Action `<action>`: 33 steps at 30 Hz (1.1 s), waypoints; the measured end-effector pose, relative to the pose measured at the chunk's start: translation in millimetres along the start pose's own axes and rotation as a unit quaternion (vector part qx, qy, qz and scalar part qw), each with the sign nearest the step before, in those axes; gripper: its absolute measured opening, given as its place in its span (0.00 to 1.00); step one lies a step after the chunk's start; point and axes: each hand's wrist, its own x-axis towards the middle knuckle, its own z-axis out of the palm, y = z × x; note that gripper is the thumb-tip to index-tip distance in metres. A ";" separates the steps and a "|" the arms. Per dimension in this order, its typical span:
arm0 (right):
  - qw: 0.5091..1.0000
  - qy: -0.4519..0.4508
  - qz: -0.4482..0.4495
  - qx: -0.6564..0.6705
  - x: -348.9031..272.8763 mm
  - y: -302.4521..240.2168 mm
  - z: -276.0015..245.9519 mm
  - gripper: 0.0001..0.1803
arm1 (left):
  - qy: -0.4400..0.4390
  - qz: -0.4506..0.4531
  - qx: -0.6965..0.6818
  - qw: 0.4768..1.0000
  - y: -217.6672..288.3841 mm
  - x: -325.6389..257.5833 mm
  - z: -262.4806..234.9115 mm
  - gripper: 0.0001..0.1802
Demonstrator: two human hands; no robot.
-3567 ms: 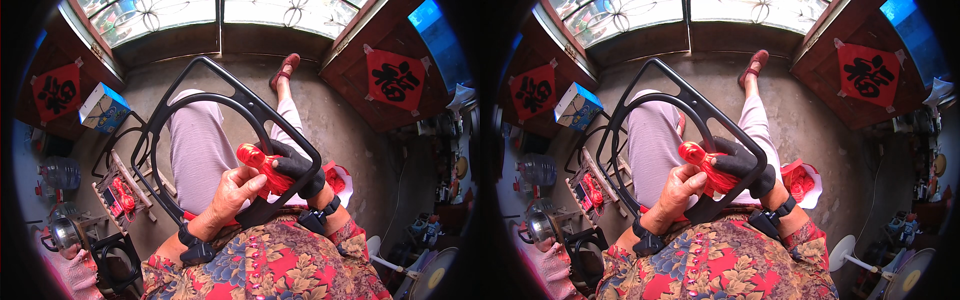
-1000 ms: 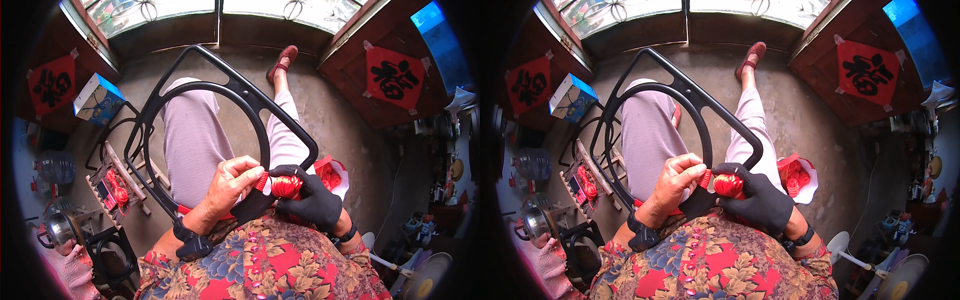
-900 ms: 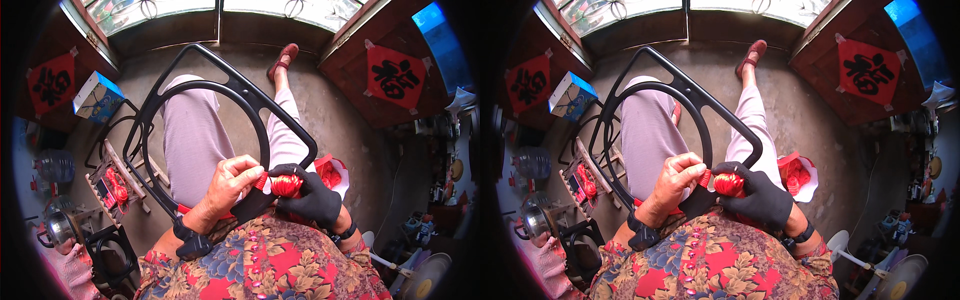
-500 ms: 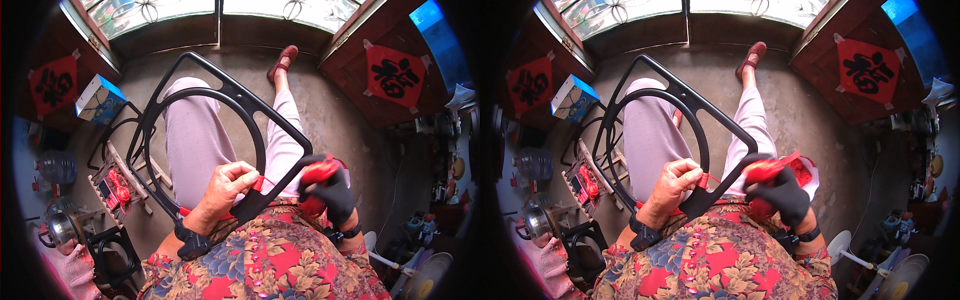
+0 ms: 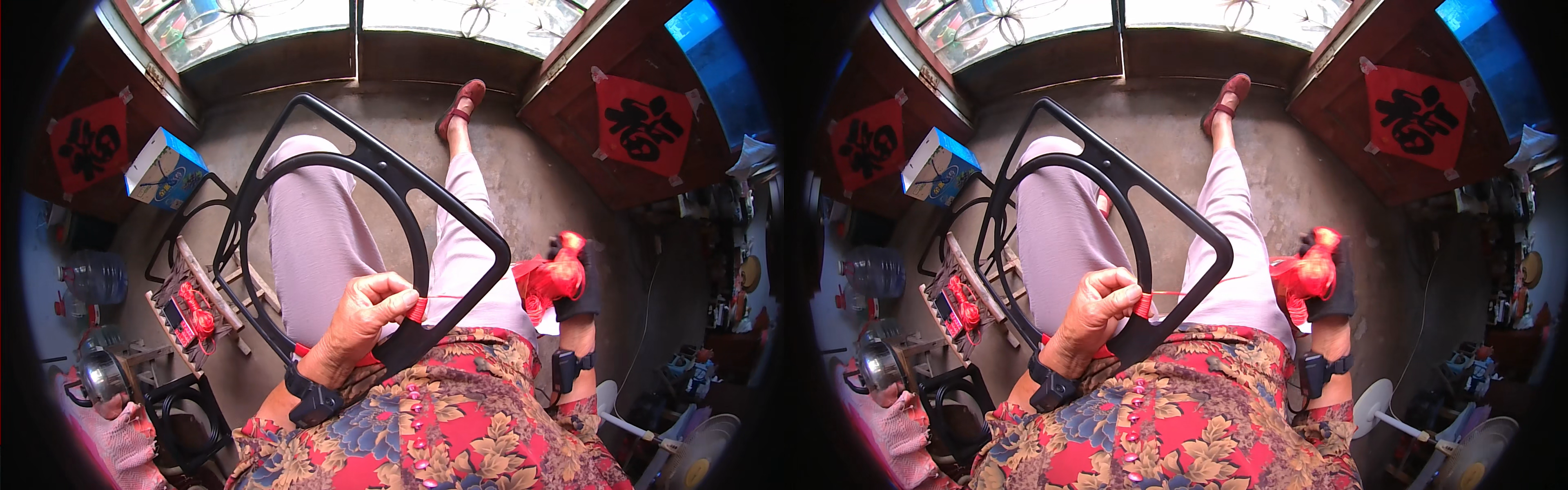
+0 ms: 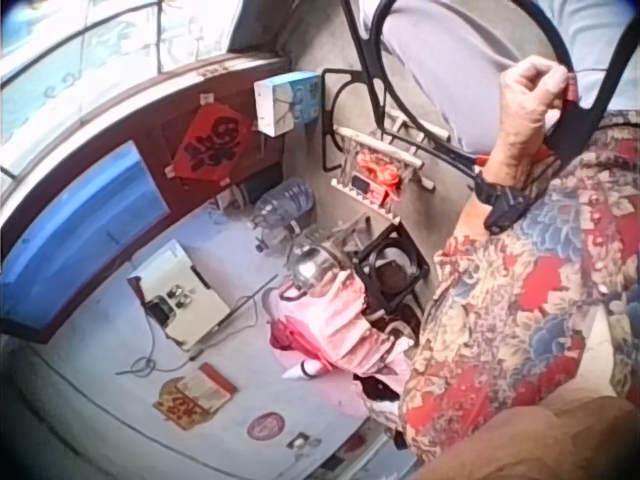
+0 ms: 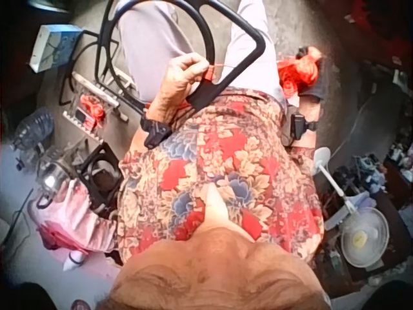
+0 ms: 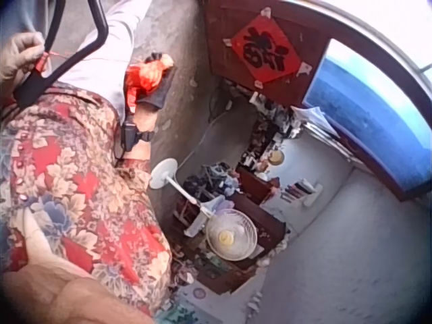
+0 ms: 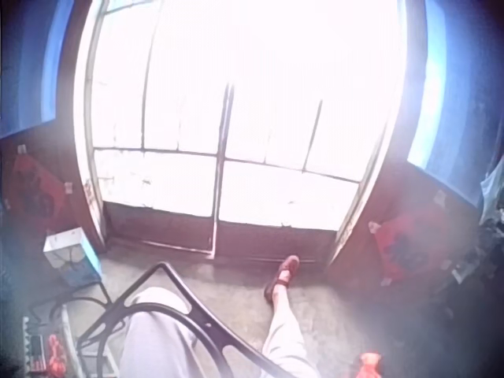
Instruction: Wrapping red thread or cord tightly around a black circular frame.
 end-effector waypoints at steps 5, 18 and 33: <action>0.954 -0.083 0.095 -0.271 -1.2 27.8 15.3 0.21 | -0.032 -0.007 0.021 0.999 5.9 -0.5 5.0 0.07; 0.697 -0.442 0.059 -0.563 51.2 79.4 129.0 0.26 | 0.017 0.076 0.092 0.993 10.1 1.0 21.2 0.10; 0.960 -0.130 0.015 -0.249 38.1 89.8 31.6 0.20 | -0.014 -0.079 -0.112 0.990 -1.3 6.1 2.4 0.21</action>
